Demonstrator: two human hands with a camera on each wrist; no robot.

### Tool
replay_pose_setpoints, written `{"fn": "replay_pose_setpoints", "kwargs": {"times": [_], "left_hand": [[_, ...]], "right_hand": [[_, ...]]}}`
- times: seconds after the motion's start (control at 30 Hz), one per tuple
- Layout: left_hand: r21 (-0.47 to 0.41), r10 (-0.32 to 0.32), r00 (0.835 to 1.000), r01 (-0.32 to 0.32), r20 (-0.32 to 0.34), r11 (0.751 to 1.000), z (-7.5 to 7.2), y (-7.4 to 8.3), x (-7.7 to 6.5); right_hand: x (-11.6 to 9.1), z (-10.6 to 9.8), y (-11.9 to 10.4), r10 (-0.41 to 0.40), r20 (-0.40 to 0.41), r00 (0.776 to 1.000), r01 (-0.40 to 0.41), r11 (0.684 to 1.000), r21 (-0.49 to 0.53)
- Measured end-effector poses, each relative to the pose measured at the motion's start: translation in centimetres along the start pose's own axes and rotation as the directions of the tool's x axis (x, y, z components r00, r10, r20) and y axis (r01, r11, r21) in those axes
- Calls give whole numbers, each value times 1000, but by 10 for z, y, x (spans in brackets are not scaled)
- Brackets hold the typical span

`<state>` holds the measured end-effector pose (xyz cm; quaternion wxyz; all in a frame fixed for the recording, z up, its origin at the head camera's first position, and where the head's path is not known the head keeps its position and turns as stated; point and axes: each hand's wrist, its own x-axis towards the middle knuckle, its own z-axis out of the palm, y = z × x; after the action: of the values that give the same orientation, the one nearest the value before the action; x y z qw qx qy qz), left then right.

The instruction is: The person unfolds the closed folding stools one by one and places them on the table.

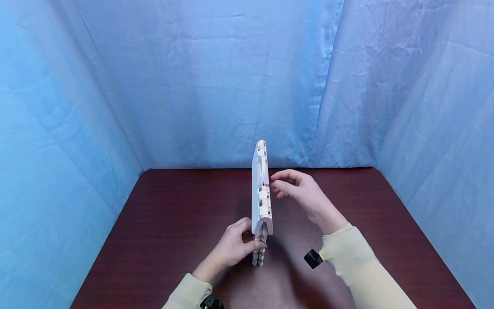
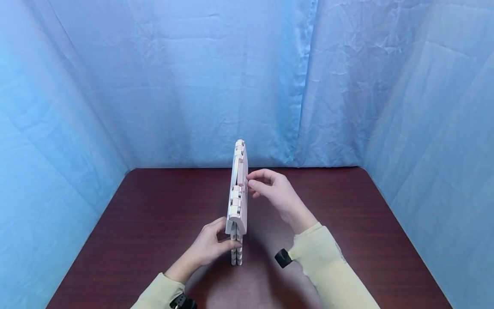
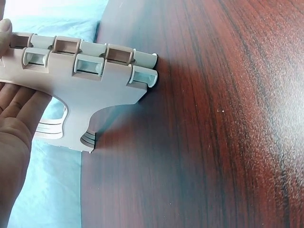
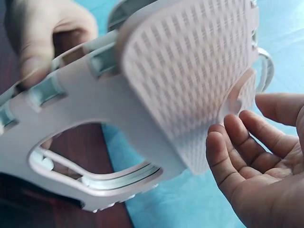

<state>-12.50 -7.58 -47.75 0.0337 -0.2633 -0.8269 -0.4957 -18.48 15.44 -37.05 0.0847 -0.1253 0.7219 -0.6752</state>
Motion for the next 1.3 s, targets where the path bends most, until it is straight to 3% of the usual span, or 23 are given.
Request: {"fn": "replay_pose_setpoints", "kwargs": {"times": [0.6,1.07,1.3], "left_hand": [[-9,-1,1000,1,-6,1000,1,-2,-3],[-2,61,998,-61,-16,998,-3,0,-4],[26,61,998,-61,-21,998,-6,0,-5]], "right_hand": [[-28,-3,34,97,106,990,-93,995,-41],[-52,11,59,102,220,970,-94,995,-45],[-57,21,69,92,217,972,-91,996,-13]]}}
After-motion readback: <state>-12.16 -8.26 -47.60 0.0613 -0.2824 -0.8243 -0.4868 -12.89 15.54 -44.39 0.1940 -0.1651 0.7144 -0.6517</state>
